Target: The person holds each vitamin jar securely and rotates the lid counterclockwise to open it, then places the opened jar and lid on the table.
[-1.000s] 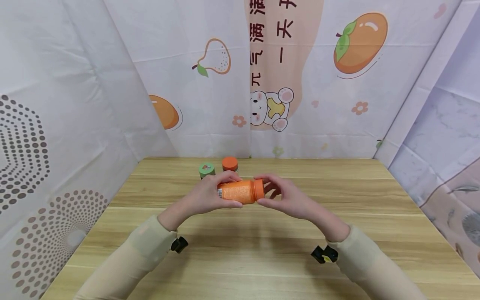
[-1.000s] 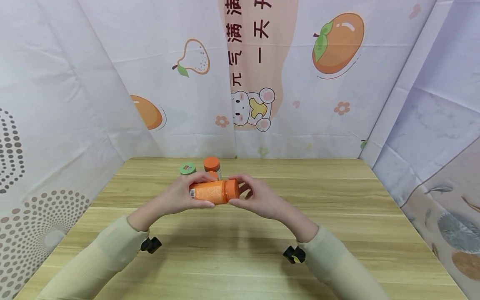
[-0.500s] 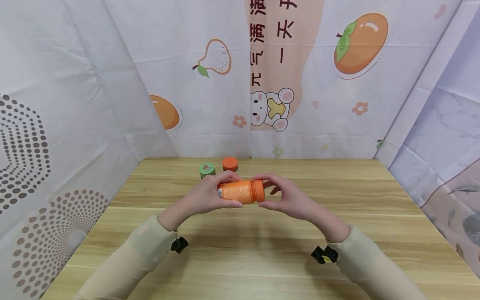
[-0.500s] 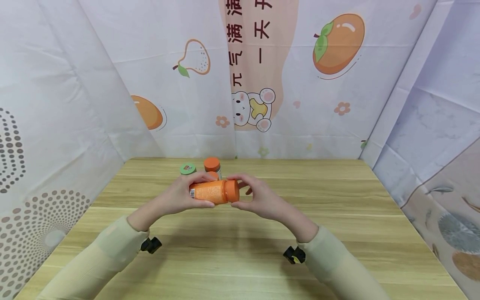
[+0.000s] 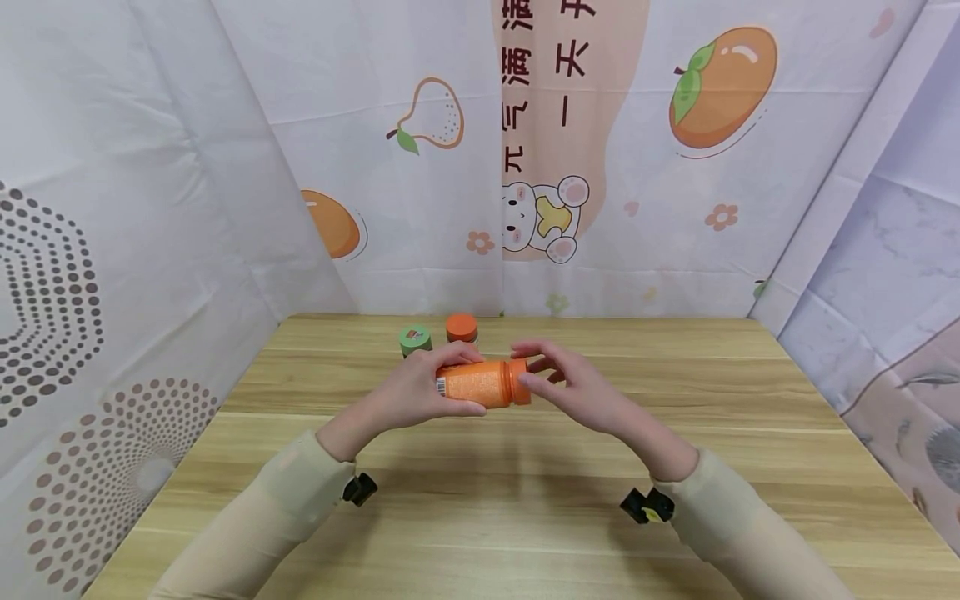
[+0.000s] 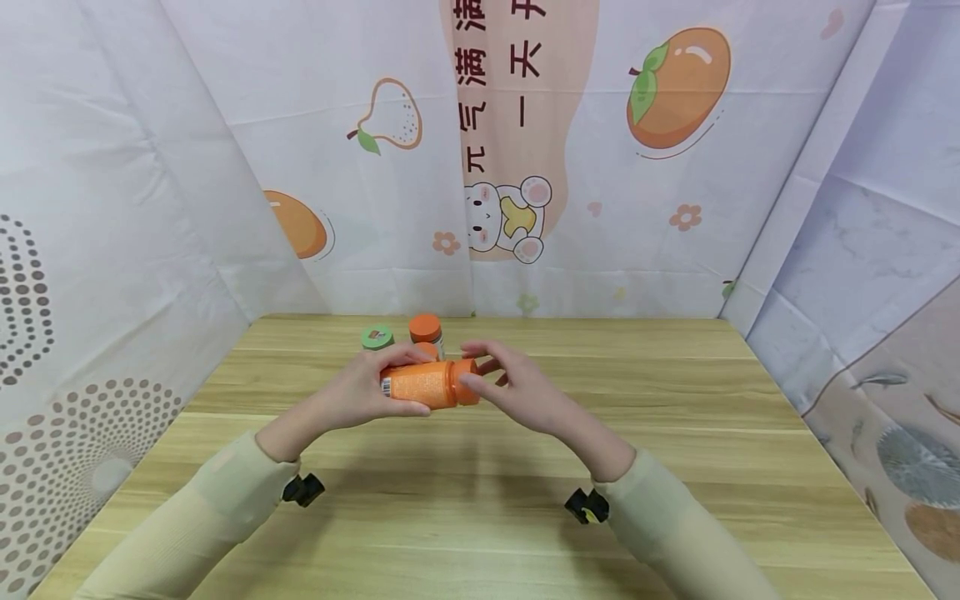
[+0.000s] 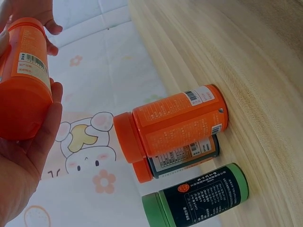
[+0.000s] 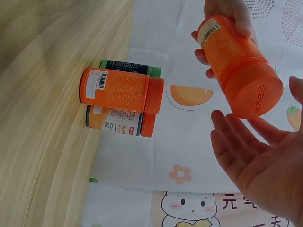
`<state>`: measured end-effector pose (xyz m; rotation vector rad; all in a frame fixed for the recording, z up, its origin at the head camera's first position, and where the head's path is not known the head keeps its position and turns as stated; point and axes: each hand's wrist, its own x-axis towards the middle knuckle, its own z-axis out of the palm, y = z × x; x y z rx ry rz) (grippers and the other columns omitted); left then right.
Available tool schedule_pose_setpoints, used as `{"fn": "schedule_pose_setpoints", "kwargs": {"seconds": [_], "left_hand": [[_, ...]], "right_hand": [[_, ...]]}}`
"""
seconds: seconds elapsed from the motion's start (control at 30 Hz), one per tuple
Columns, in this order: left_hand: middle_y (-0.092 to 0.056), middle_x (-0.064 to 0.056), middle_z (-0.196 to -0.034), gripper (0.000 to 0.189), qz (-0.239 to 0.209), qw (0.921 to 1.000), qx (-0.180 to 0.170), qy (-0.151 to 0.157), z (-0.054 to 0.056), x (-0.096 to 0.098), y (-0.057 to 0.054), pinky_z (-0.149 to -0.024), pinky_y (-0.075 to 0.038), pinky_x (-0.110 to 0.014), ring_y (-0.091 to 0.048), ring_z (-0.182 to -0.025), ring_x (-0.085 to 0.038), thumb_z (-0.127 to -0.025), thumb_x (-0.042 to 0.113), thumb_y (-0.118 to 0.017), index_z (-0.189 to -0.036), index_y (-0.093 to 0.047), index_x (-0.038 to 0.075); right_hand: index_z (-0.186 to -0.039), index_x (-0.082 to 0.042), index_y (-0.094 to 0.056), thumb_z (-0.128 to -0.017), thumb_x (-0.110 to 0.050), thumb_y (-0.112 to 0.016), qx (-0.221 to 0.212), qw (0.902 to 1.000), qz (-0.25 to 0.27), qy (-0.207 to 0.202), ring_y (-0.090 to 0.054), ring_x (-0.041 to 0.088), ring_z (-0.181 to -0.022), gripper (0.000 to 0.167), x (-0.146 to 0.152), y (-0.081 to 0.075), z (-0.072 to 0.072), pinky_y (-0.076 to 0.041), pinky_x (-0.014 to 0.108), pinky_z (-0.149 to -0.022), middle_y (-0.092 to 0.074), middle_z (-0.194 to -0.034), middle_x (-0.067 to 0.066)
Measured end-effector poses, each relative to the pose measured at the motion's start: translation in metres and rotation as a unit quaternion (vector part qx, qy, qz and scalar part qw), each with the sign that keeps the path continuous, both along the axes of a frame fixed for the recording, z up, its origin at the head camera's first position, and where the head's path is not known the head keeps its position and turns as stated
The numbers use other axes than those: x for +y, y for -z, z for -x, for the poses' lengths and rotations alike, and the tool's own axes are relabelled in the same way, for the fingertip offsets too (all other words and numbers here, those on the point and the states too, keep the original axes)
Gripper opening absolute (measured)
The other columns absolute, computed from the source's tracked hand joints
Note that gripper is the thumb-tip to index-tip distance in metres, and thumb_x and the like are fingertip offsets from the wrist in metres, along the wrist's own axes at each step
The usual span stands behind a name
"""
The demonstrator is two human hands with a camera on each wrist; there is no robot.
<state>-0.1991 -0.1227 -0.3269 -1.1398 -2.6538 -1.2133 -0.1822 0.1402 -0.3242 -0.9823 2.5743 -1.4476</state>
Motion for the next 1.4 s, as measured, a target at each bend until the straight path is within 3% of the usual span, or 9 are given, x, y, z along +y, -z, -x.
{"fn": "schedule_pose_setpoints", "kwargs": {"seconds": [0.37, 0.53, 1.0, 1.4], "left_hand": [[-0.067, 0.006, -0.103, 0.052, 0.003, 1.0000, 0.002, 0.000, 0.0011, 0.0013, 0.0003, -0.069, -0.052, -0.034, -0.059, -0.086, -0.016, -0.074, 0.037, -0.086, -0.116, -0.060, 0.022], [-0.067, 0.006, -0.104, 0.052, 0.003, 1.0000, 0.004, 0.001, 0.0012, 0.0014, 0.0000, -0.069, -0.052, -0.034, -0.058, -0.086, -0.016, -0.074, 0.037, -0.086, -0.116, -0.060, 0.022], [-0.067, 0.005, -0.104, 0.052, -0.010, 0.9999, 0.002, 0.003, 0.0006, 0.0009, -0.0007, -0.070, -0.052, -0.035, -0.058, -0.087, -0.016, -0.074, 0.036, -0.086, -0.116, -0.061, 0.021], [-0.067, 0.004, -0.106, 0.052, -0.012, 0.9999, -0.008, -0.002, 0.0000, -0.0003, 0.0001, -0.071, -0.052, -0.035, -0.059, -0.088, -0.017, -0.074, 0.035, -0.086, -0.118, -0.060, 0.021]], "right_hand": [[-0.135, -0.012, -0.052, -0.104, -0.036, -0.044, -0.072, 0.9971, -0.019, -0.018, -0.061, 0.024, -0.090, 0.040, 0.0026, 0.0026, 0.0003, -0.051, 0.041, -0.076, -0.063, -0.106, 0.003], [-0.130, -0.008, -0.053, -0.104, -0.032, -0.047, -0.076, 0.9962, -0.009, -0.041, -0.062, 0.025, -0.083, 0.036, 0.0022, 0.0043, 0.0019, -0.053, 0.039, -0.076, -0.063, -0.098, 0.005], [-0.131, -0.008, -0.055, -0.093, -0.026, -0.068, -0.043, 0.9990, -0.004, -0.004, -0.061, 0.020, -0.090, 0.044, 0.0020, 0.0039, 0.0005, -0.053, 0.035, -0.075, -0.063, -0.102, 0.003], [-0.132, -0.008, -0.057, -0.083, -0.013, -0.078, 0.039, 0.9991, 0.006, -0.014, -0.064, 0.015, -0.093, 0.053, 0.0034, 0.0044, -0.0011, -0.053, 0.034, -0.076, -0.065, -0.114, 0.003]]}}
